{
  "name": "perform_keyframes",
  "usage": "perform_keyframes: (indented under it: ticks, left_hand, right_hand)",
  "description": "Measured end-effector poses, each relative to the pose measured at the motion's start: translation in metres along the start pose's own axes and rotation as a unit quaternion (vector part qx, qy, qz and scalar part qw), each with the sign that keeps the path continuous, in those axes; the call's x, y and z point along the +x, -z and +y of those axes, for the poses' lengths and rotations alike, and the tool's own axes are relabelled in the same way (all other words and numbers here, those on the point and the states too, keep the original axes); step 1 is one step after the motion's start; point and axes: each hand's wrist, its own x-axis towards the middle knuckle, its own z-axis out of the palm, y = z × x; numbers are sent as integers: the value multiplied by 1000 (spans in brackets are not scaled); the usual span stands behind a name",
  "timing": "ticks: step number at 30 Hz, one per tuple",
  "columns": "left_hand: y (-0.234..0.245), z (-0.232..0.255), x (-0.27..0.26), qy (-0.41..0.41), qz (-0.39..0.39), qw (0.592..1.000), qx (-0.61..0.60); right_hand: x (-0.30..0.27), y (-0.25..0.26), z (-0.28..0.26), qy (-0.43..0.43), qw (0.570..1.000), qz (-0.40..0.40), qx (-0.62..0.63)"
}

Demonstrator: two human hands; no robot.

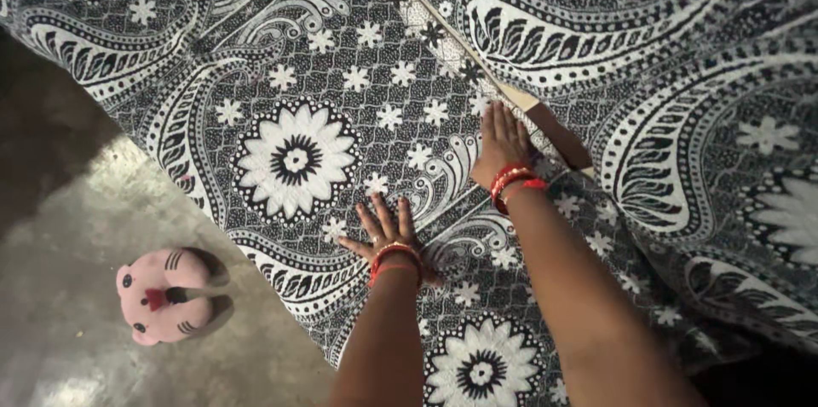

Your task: The person smooths a black and white patterned fabric on a wooden surface by hand, then moves to a second surface and smooths a multicolored patchwork quilt.

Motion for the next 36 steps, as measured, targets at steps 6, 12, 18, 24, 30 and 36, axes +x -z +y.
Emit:
perform_keyframes:
  ticks: [6, 12, 18, 24, 30, 36]
  left_hand:
    - [10, 0, -4, -4, -21, 1000, 5]
    - [8, -3, 3, -16, -46, 999, 13]
    - [8, -1, 4, -5, -42, 999, -14]
    - [1, -1, 4, -18, -28, 999, -10]
    - [2, -2, 6, -9, -20, 1000, -9]
    - [3, 1, 7, -6, -38, 999, -7]
  right_hand:
    - [0, -14, -6, -42, 997, 56, 33]
    - [11, 7, -11, -135, 987, -45, 76]
    - [21, 22, -26, -113, 992, -47, -14]
    - [31, 32, -37, -187, 981, -41, 11]
    - [21, 15, -27, 0, 979, 179, 96]
    - [60, -24, -23, 120, 972, 181, 93]
